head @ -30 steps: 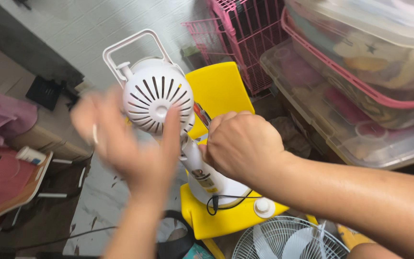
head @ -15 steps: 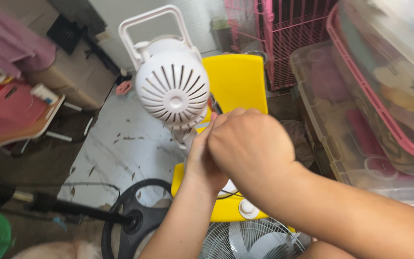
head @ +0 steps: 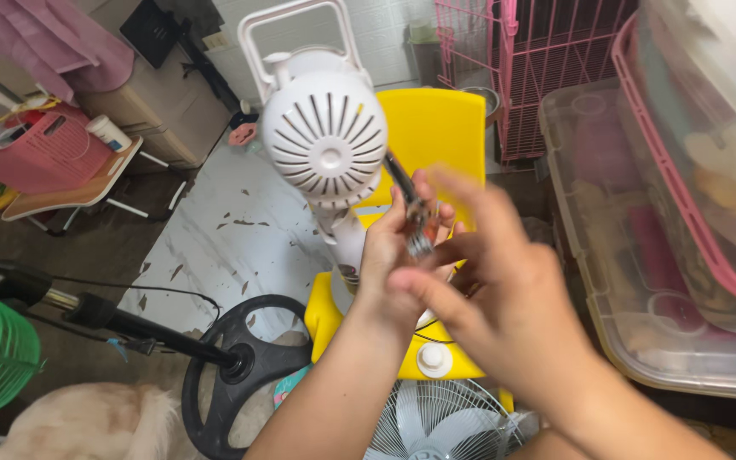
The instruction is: The person uses a multi-tool to pry and remove the front grille of a white electric fan. They then detach the fan blade and the central hub cap, placing the parts aside. The person reattaches the front grille to the fan body.
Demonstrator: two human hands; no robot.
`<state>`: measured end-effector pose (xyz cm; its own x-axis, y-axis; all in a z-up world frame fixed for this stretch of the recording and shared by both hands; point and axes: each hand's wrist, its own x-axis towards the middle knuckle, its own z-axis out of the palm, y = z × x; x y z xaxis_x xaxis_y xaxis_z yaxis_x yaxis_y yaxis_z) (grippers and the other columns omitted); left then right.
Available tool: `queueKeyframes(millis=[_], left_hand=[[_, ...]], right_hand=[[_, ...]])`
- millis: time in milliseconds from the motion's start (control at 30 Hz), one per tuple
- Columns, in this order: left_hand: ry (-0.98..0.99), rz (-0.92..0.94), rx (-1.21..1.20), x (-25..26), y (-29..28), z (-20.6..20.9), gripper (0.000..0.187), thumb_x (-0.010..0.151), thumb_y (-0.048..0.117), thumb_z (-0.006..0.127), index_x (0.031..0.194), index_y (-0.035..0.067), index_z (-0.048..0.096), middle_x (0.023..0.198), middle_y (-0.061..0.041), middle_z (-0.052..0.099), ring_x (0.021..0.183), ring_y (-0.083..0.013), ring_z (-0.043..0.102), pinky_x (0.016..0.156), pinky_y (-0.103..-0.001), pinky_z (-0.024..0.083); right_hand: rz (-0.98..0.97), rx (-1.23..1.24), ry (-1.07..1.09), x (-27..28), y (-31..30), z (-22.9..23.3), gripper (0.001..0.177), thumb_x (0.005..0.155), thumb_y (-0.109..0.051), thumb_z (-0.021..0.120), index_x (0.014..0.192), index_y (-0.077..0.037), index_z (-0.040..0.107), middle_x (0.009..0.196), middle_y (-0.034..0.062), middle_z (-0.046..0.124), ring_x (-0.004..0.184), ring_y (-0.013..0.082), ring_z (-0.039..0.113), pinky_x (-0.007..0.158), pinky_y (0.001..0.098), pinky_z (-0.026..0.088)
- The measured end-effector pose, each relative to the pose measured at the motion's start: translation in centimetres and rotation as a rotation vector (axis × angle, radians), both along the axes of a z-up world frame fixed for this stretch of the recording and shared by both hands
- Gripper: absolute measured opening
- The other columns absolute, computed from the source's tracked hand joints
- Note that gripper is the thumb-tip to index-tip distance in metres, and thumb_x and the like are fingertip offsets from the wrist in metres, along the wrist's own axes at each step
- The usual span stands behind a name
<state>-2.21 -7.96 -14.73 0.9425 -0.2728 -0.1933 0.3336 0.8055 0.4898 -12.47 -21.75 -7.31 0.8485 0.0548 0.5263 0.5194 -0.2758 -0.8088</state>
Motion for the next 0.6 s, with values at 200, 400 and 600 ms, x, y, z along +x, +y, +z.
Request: queueKeyframes(millis=[200,400,600], left_hand=[[-0.112,-0.056,-0.136,-1.5,-0.2,0.2,0.032,0.105,0.044,0.054,0.129,0.025,0.061,0.104,0.012,0.069,0.101,-0.0151,0.061,0.097,-0.039,0.048],[-0.056,-0.105,0.001,-2.3,1.2,3.2,0.039,0.101,0.045,0.055,0.127,0.018,0.066,0.112,0.008,0.071,0.101,-0.0179,0.062,0.098,-0.039,0.049],[0.099,0.067,0.321,-2.4,2.1,5.2,0.042,0.096,0.052,0.066,0.104,0.011,0.069,0.091,-0.003,0.068,0.087,-0.0232,0.067,0.079,-0.041,0.06]], right_hand=[[0.091,0.404,0.153,-0.1,3.3,-2.1,0.029,0.094,-0.016,0.074,0.121,-0.005,0.074,0.077,0.0037,0.074,0.068,0.0034,0.064,0.06,0.0209,0.054],[0.011,0.247,-0.019,-0.1,4.6,-1.8,0.029,0.088,-0.02,0.079,0.113,-0.007,0.074,0.077,0.0048,0.073,0.064,0.0123,0.073,0.06,0.0257,0.057],[-0.028,0.056,-0.278,-0.3,4.7,-1.1,0.037,0.085,-0.017,0.08,0.119,-0.005,0.071,0.094,0.0122,0.064,0.075,0.026,0.069,0.067,0.036,0.055]])
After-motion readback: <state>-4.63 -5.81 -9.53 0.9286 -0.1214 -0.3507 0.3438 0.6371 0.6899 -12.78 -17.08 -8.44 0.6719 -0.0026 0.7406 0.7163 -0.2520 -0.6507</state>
